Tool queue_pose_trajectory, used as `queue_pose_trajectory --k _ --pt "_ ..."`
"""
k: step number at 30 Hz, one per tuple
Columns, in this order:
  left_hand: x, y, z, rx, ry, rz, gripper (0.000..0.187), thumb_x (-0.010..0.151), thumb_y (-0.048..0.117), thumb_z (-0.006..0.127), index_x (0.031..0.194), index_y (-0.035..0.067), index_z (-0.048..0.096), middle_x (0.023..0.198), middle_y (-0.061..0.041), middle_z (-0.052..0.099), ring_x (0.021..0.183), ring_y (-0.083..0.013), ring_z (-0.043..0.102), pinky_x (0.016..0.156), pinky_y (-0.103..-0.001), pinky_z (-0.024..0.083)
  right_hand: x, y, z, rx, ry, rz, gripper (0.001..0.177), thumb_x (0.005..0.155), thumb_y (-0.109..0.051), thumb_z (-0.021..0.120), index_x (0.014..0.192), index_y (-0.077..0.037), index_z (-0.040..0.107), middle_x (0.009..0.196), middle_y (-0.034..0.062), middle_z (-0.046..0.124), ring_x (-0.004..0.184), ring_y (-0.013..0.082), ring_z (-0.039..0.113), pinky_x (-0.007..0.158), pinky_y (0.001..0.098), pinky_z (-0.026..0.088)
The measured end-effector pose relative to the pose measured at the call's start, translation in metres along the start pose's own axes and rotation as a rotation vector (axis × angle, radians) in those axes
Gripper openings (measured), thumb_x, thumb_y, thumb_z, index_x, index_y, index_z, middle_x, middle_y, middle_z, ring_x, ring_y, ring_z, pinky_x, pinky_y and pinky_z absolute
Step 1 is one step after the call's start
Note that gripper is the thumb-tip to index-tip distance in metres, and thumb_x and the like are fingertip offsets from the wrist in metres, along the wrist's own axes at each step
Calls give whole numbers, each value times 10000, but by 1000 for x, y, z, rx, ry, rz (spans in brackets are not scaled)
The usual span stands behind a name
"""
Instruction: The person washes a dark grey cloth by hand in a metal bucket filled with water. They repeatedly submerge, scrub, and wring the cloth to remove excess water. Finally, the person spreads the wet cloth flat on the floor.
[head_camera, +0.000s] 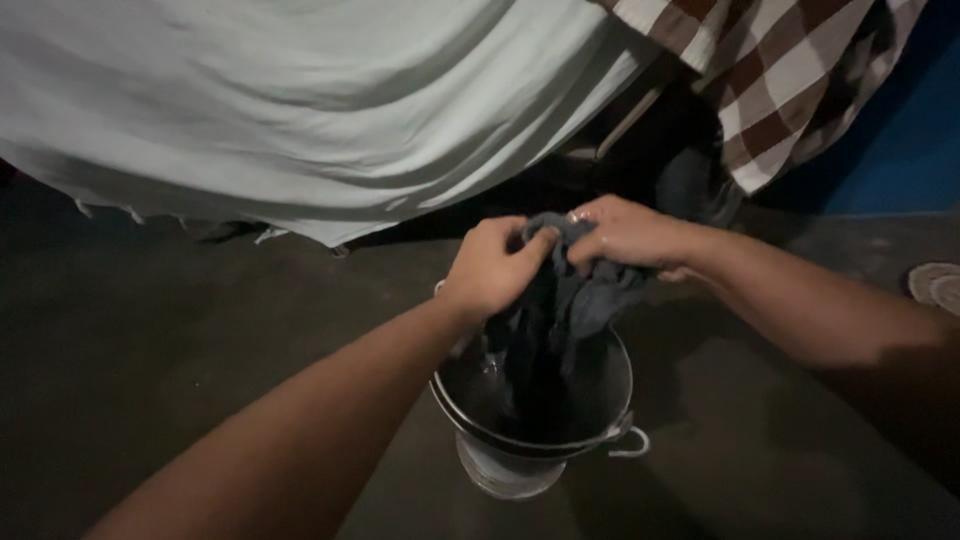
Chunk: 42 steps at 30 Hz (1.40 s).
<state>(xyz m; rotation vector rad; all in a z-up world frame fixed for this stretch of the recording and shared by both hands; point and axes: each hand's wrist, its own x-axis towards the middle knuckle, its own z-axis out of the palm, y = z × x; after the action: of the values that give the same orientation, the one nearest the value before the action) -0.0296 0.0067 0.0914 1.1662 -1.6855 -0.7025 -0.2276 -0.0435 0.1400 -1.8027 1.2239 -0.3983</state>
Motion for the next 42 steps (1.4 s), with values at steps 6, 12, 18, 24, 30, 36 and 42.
queue_pose_trajectory --k 6,12,18,24,30,36,42 --pt "-4 -10 4 166 -46 -64 388 890 397 672 964 24 748 841 -205 751 776 -332 733 730 -420 542 -5 4 14 -69 -101 44 101 757 -63 749 853 -32 739 717 20 692 654 120 626 601 290 487" --pt "-8 -60 18 281 -158 -182 475 826 463 742 1003 21 737 951 -206 749 916 -347 739 829 -428 565 21 38 32 -415 -159 12 158 759 -144 786 892 -60 771 732 33 728 688 131 662 630 317 525" --pt "-20 -146 52 578 -567 -149 444 727 345 823 1056 56 748 1098 -211 732 1037 -348 717 884 -431 583 57 136 89 -807 -452 -85 287 871 -265 663 1046 -51 741 893 168 756 820 290 745 745 422 582" --pt "-53 -152 76 855 -943 -290 362 805 187 753 1156 103 775 1212 -169 723 1137 -336 699 945 -426 560 64 189 145 -992 -714 98 323 895 -198 610 1074 43 730 1021 218 734 953 323 732 803 455 570" --pt "-45 -103 45 781 -826 -349 377 829 177 739 1186 56 743 1231 -207 710 1155 -334 699 974 -404 569 43 117 101 -638 -409 -68 219 854 -167 620 984 -28 729 870 146 732 842 264 724 769 411 550" --pt "-43 -79 20 780 -742 -362 349 850 191 705 1153 25 754 1248 -235 703 1184 -337 677 1005 -405 541 9 91 61 -264 -185 -318 188 781 -44 662 932 -8 769 765 91 720 695 152 652 632 337 522" --pt "-54 -72 11 597 -545 -271 700 858 165 670 1475 16 374 1251 -235 628 1174 -372 636 1007 -429 520 -8 73 57 -302 -159 -197 346 770 -204 786 1065 -35 723 881 102 764 783 172 721 696 330 579"
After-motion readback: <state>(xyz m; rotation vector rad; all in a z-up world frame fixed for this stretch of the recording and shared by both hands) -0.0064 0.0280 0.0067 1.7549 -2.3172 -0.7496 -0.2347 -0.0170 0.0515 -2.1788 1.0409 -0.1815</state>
